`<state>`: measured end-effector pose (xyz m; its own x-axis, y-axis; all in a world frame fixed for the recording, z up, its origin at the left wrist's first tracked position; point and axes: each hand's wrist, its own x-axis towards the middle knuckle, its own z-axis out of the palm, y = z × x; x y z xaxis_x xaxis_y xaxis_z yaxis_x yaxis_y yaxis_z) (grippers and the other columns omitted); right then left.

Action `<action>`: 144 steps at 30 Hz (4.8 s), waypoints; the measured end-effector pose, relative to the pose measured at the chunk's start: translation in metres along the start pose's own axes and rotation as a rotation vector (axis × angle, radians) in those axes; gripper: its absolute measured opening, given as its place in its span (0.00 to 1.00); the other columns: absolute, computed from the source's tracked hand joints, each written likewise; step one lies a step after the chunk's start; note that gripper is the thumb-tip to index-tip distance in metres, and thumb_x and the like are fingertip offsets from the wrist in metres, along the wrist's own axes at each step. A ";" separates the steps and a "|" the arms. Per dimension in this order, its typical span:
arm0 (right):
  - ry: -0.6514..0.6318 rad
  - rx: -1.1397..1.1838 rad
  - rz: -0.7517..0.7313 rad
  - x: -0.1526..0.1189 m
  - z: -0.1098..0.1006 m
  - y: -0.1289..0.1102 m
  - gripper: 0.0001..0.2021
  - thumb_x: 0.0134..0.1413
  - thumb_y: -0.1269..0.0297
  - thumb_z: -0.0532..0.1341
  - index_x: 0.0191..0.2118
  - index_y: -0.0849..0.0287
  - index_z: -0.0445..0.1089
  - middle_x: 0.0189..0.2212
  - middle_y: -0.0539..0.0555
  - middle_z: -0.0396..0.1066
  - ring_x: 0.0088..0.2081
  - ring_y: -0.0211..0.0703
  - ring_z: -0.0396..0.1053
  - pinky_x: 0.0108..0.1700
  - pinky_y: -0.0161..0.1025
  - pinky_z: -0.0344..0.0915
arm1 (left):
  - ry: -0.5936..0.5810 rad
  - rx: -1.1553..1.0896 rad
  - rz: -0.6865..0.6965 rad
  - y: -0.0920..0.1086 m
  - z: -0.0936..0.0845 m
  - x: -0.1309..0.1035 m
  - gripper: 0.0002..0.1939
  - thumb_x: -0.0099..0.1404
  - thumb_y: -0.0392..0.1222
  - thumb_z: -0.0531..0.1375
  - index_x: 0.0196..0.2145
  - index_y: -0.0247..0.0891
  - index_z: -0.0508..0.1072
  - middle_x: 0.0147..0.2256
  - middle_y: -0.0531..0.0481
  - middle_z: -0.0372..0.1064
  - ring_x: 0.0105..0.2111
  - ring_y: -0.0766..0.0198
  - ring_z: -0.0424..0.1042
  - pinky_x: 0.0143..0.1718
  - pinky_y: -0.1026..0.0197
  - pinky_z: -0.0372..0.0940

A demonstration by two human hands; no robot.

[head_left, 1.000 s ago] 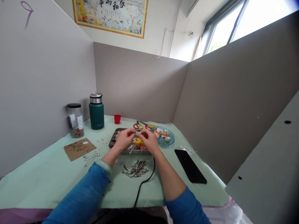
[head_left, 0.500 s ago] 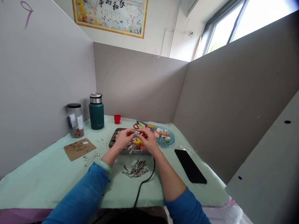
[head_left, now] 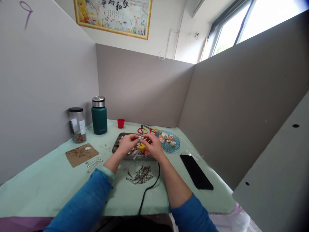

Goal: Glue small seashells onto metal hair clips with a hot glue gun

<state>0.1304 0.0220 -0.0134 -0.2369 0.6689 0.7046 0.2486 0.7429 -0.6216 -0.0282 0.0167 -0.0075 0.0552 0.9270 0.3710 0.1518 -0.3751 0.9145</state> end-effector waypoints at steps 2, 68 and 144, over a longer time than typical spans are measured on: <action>0.002 0.003 -0.009 0.000 0.000 0.001 0.10 0.52 0.59 0.60 0.39 0.57 0.72 0.35 0.53 0.69 0.32 0.39 0.67 0.31 0.34 0.65 | -0.006 0.006 -0.008 0.000 0.000 0.000 0.15 0.49 0.48 0.63 0.30 0.32 0.74 0.25 0.51 0.70 0.18 0.69 0.63 0.21 0.66 0.59; 0.050 -0.283 -0.164 -0.004 -0.002 0.001 0.13 0.52 0.70 0.57 0.44 0.56 0.68 0.44 0.56 0.67 0.37 0.42 0.67 0.40 0.40 0.66 | -0.124 -0.184 -0.025 0.009 0.002 -0.005 0.22 0.49 0.47 0.67 0.38 0.33 0.68 0.24 0.54 0.68 0.21 0.68 0.67 0.26 0.64 0.63; 0.067 -0.363 -0.195 -0.005 -0.004 0.003 0.07 0.54 0.67 0.58 0.39 0.57 0.69 0.38 0.56 0.70 0.38 0.43 0.67 0.41 0.39 0.65 | -0.130 -0.188 -0.084 0.007 0.006 -0.006 0.25 0.50 0.52 0.66 0.42 0.33 0.73 0.28 0.49 0.72 0.22 0.68 0.67 0.26 0.64 0.64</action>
<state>0.1360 0.0213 -0.0174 -0.2532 0.5046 0.8254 0.5234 0.7890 -0.3218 -0.0220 0.0089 -0.0045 0.1780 0.9436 0.2793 -0.0244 -0.2795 0.9598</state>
